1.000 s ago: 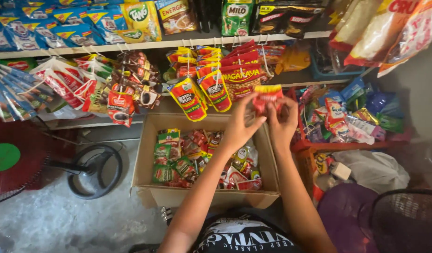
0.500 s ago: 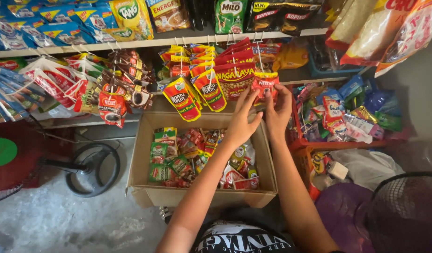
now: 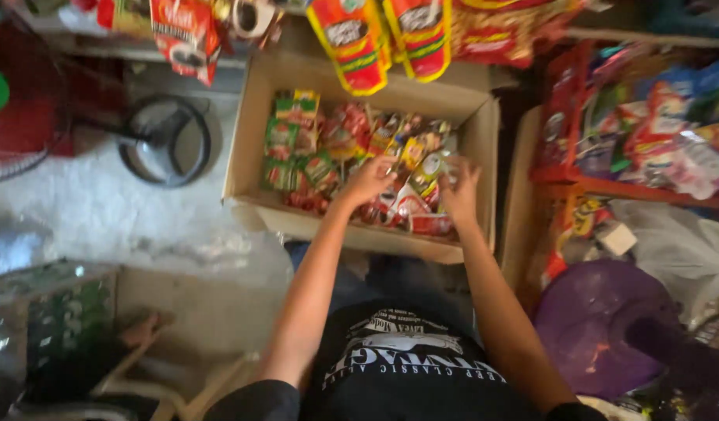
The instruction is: Organizing various snack and condiment packets from a cardboard box onto retail shelves.
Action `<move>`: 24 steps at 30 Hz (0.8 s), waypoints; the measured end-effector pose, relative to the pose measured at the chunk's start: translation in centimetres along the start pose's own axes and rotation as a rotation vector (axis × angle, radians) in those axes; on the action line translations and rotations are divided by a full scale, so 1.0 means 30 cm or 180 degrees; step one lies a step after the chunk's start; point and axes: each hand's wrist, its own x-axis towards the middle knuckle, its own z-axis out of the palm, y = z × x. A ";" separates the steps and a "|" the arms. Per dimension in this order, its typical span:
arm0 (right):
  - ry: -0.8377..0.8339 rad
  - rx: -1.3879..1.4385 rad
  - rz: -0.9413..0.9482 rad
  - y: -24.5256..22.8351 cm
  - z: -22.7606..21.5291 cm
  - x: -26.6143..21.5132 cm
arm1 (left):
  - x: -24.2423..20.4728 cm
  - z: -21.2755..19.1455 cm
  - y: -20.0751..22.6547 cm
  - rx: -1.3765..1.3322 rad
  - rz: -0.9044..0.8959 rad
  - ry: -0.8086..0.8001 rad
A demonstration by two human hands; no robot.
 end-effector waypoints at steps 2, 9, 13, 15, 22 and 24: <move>-0.0398 -0.0215 -0.0118 0.109 0.070 -0.060 | -0.073 -0.059 -0.082 0.0290 -0.0185 0.0134; -0.1582 -0.0849 -0.0737 0.280 0.345 -0.230 | -0.250 -0.224 -0.202 0.1929 -0.1136 0.0151; -0.1957 -0.0812 -0.0385 0.196 0.477 -0.261 | -0.309 -0.326 -0.102 0.2947 -0.2037 -0.0421; -0.2396 -0.0687 -0.0181 0.255 0.573 -0.274 | -0.328 -0.363 -0.139 0.3204 -0.2353 -0.0669; -0.3353 -0.1348 -0.0932 0.347 0.815 -0.291 | -0.342 -0.336 -0.187 0.3101 -0.2020 -0.0436; -0.3562 -0.1341 -0.0728 0.433 0.903 -0.307 | -0.344 -0.341 -0.173 0.3088 -0.1972 -0.0370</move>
